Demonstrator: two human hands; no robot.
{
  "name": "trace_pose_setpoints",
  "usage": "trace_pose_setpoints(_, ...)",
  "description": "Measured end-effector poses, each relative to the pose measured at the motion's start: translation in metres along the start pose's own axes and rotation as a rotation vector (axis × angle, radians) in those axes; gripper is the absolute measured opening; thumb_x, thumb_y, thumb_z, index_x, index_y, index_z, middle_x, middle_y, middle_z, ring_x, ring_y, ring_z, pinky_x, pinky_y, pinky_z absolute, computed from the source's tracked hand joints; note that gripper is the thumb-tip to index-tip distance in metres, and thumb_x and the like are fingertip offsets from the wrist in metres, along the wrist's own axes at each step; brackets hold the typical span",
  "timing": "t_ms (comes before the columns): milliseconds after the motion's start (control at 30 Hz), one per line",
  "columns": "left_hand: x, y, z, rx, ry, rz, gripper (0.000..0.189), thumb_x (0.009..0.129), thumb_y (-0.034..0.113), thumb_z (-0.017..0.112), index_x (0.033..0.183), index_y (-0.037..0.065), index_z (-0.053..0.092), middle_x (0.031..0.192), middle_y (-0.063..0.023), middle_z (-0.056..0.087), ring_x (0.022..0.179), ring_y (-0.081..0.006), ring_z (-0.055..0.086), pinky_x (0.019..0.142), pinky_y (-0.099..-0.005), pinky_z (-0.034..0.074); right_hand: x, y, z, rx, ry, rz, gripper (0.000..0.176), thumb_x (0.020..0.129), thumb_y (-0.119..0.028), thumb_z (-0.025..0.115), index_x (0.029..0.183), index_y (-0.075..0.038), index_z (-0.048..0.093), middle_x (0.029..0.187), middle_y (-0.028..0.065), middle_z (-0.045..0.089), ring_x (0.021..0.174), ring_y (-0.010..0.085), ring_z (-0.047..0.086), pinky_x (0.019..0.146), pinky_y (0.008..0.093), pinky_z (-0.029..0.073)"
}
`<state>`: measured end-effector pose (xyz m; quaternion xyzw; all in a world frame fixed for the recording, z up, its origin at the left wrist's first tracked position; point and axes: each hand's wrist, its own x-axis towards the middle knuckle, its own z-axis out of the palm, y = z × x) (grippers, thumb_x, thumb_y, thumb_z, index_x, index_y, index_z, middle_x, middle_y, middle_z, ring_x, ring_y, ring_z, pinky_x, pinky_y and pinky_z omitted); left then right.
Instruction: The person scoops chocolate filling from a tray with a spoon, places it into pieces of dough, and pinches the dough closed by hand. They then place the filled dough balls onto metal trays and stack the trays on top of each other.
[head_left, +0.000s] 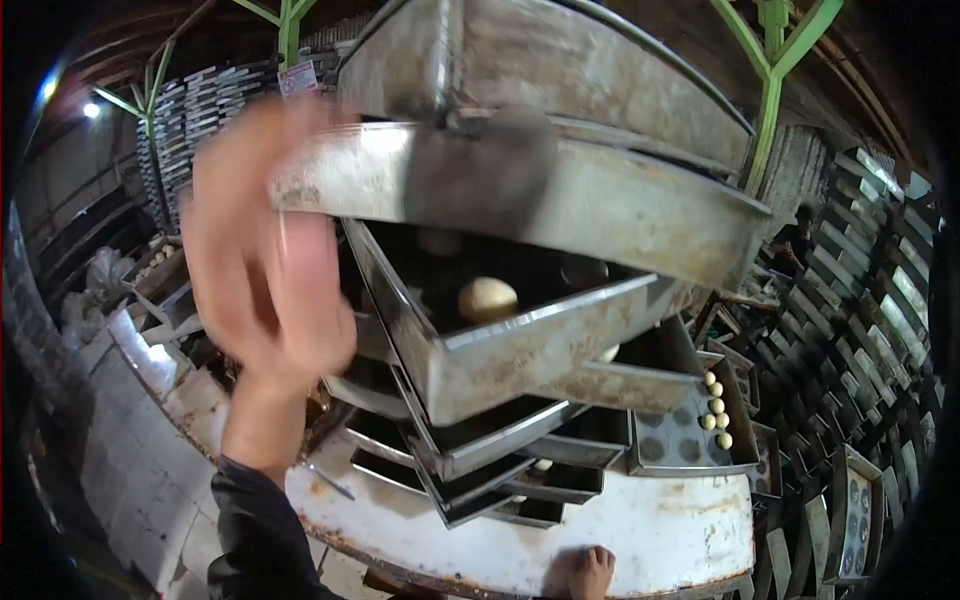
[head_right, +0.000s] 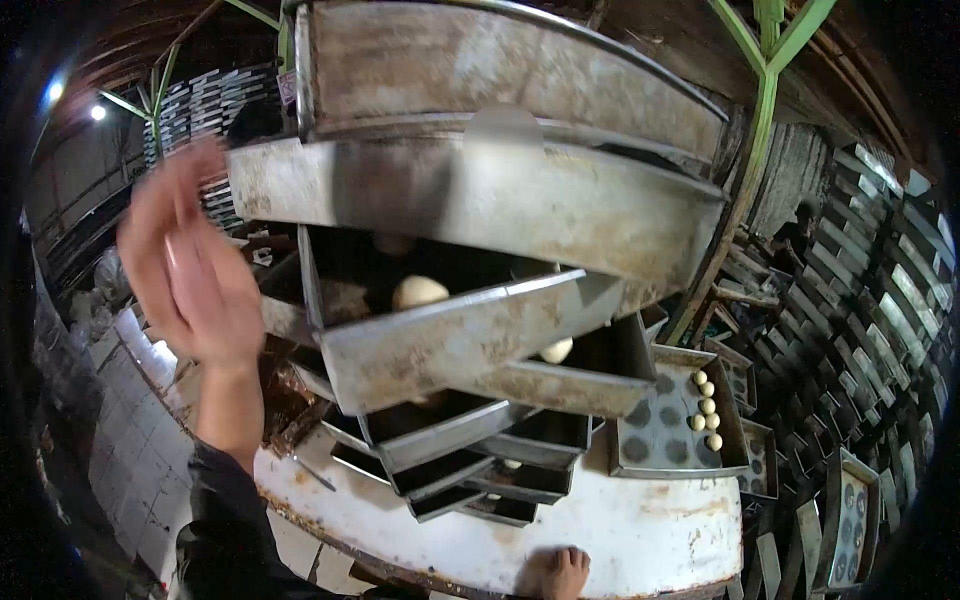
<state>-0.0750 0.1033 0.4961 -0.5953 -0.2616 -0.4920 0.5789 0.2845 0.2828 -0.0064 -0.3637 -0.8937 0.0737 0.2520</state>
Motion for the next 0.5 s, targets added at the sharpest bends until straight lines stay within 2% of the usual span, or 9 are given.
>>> trace_pose_setpoints(33,0.022,-0.017,0.006,-0.025,-0.044,-0.058,0.030,0.096,0.013,0.035,0.115,-0.005,0.051,0.115,-0.0201,0.055,0.109,-0.0314,0.055,0.095,-0.0430,0.045,-0.001,-0.027,-0.054,0.110,-0.403,0.295,0.032,0.084,-0.021,0.057,0.114,-0.011,0.057,0.125,0.0227,0.046,0.119,0.0428,0.037,0.100,0.0476,0.031)
trace_pose_setpoints(67,0.034,-0.025,0.016,0.000,-0.006,-0.252,0.034,0.098,0.017,0.033,0.110,-0.004,0.055,0.113,-0.0166,0.058,0.104,-0.0259,0.058,0.094,-0.0375,0.045,-0.005,-0.021,-0.062,0.054,-0.403,0.240,0.037,0.076,-0.013,0.061,0.111,-0.004,0.055,0.117,0.0251,0.051,0.105,0.0464,0.045,0.090,0.0481,0.041)
trace_pose_setpoints(133,0.060,-0.030,0.038,-0.077,-0.160,-0.333,0.039,0.099,0.023,0.031,0.103,-0.004,0.059,0.102,-0.0134,0.061,0.093,-0.0193,0.058,0.088,-0.0310,0.044,0.002,0.006,-0.070,0.190,-0.504,0.274,0.034,0.080,-0.012,0.060,0.111,0.000,0.054,0.100,0.0190,0.060,0.088,0.0382,0.057,0.080,0.0428,0.049)
trace_pose_setpoints(200,0.062,-0.024,0.041,0.034,-0.337,-0.503,0.042,0.099,0.025,0.030,0.095,-0.004,0.060,0.088,-0.0104,0.058,0.081,-0.0164,0.052,0.078,-0.0279,0.039,0.024,0.007,-0.102,1.019,-0.519,0.609,0.031,0.086,-0.017,0.060,0.110,0.002,0.055,0.087,0.0113,0.062,0.076,0.0254,0.062,0.070,0.0339,0.052)
trace_pose_setpoints(233,0.053,-0.039,0.048,-0.080,-0.183,-0.224,0.040,0.096,0.026,0.032,0.086,-0.004,0.057,0.081,-0.0087,0.052,0.076,-0.0159,0.046,0.072,-0.0280,0.035,0.047,-0.006,-0.131,1.103,-0.470,0.618,0.032,0.087,-0.020,0.059,0.111,0.002,0.055,0.088,0.0101,0.062,0.078,0.0214,0.061,0.070,0.0317,0.053)
trace_pose_setpoints(267,0.051,-0.042,0.052,-0.127,-0.064,-0.218,0.021,0.087,0.018,0.050,0.073,0.003,0.054,0.068,-0.0088,0.049,0.063,-0.0246,0.045,0.063,-0.0355,0.033,0.073,-0.021,-0.165,1.187,-0.420,0.623,0.034,0.089,-0.023,0.059,0.112,0.002,0.055,0.088,0.0089,0.061,0.079,0.0173,0.061,0.070,0.0295,0.053)
trace_pose_setpoints(400,0.048,-0.046,0.052,-0.096,-0.071,-0.218,0.021,0.083,0.025,0.051,0.073,0.006,0.055,0.069,-0.0077,0.047,0.064,-0.0249,0.042,0.065,-0.0363,0.030,0.143,-0.067,-0.279,1.223,-0.237,0.540,0.049,0.088,-0.029,0.062,0.125,0.000,0.048,0.098,0.0113,0.062,0.086,0.0224,0.063,0.076,0.0350,0.053)
trace_pose_setpoints(467,0.050,-0.046,0.050,-0.105,-0.102,-0.237,0.024,0.083,0.027,0.052,0.072,0.007,0.056,0.069,-0.0071,0.048,0.065,-0.0245,0.043,0.066,-0.0360,0.030,0.167,-0.089,-0.319,1.357,-0.049,0.468,0.044,0.062,-0.008,0.065,0.102,0.007,0.056,0.095,0.0218,0.062,0.087,0.0343,0.064,0.077,0.0466,0.054)
trace_pose_setpoints(500,0.055,-0.053,0.052,-0.109,-0.093,-0.216,0.024,0.083,0.027,0.052,0.072,0.007,0.056,0.069,-0.0071,0.048,0.065,-0.0245,0.043,0.066,-0.0360,0.030,0.175,-0.104,-0.341,1.289,-0.013,0.331,0.049,0.063,-0.006,0.064,0.109,0.010,0.054,0.097,0.0267,0.061,0.091,0.0374,0.065,0.084,0.0520,0.051)
